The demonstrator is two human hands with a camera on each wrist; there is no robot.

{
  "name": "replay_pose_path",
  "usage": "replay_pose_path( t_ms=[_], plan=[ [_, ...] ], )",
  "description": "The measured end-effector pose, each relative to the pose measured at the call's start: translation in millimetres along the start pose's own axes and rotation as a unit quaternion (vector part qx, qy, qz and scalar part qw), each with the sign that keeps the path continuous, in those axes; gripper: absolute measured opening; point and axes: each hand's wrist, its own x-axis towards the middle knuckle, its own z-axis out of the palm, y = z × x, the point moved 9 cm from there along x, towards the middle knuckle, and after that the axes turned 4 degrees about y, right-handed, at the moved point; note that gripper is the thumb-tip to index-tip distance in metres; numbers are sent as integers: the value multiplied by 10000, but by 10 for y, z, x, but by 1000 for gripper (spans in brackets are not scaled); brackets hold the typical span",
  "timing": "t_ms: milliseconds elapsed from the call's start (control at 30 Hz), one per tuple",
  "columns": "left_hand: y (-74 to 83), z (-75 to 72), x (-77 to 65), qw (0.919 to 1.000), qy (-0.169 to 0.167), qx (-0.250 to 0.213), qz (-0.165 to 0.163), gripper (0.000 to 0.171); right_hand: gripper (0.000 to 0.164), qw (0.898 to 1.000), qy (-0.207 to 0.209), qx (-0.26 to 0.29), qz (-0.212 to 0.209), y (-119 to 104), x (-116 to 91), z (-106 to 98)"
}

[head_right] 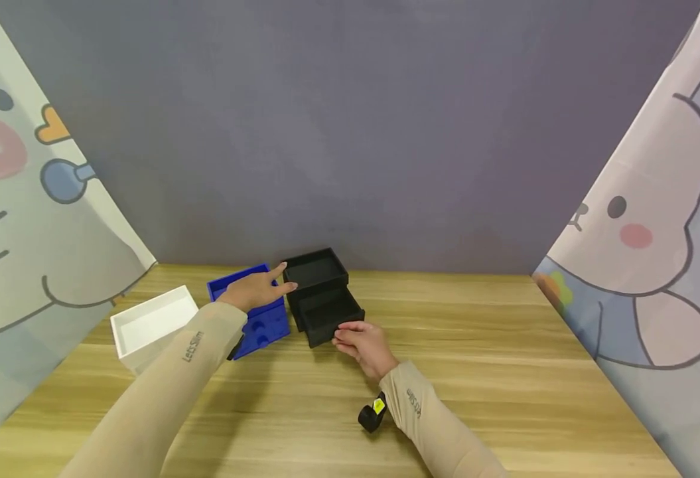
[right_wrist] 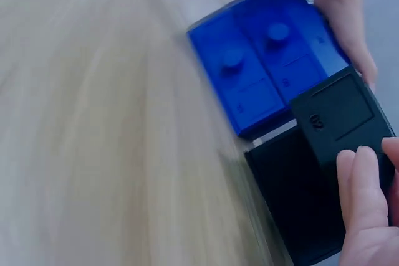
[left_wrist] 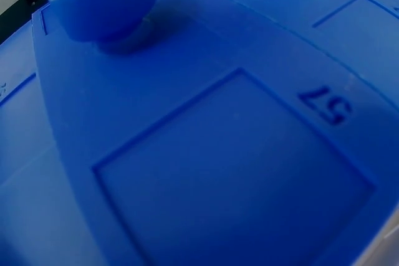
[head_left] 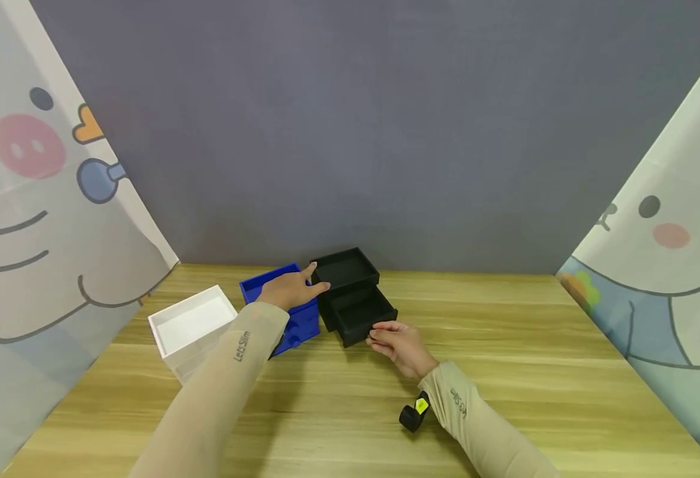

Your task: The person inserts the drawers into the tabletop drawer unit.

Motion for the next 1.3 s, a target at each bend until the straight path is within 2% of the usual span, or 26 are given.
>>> replay_pose_path(
  t_ms=[133,367,500,900,1300],
  plan=[
    [-11,-2,-4,10000,20,-23,29,78,26,9991,-245,224,252,15,-1,37],
    [-23,10,19,9999,-46,-134,23,78,19,9970,31,594,505,44,21,4],
    [-23,13,29,9998,-73,-173,-3,78,14,9973,163,564,433,39,21,-10],
    [-19,11,56,9999,-103,-94,-36,78,16,9971,516,537,139,31,21,-12],
    [-19,28,35,9998,-131,-124,-6,78,16,9971,590,469,59,67,9,-8]
  ],
)
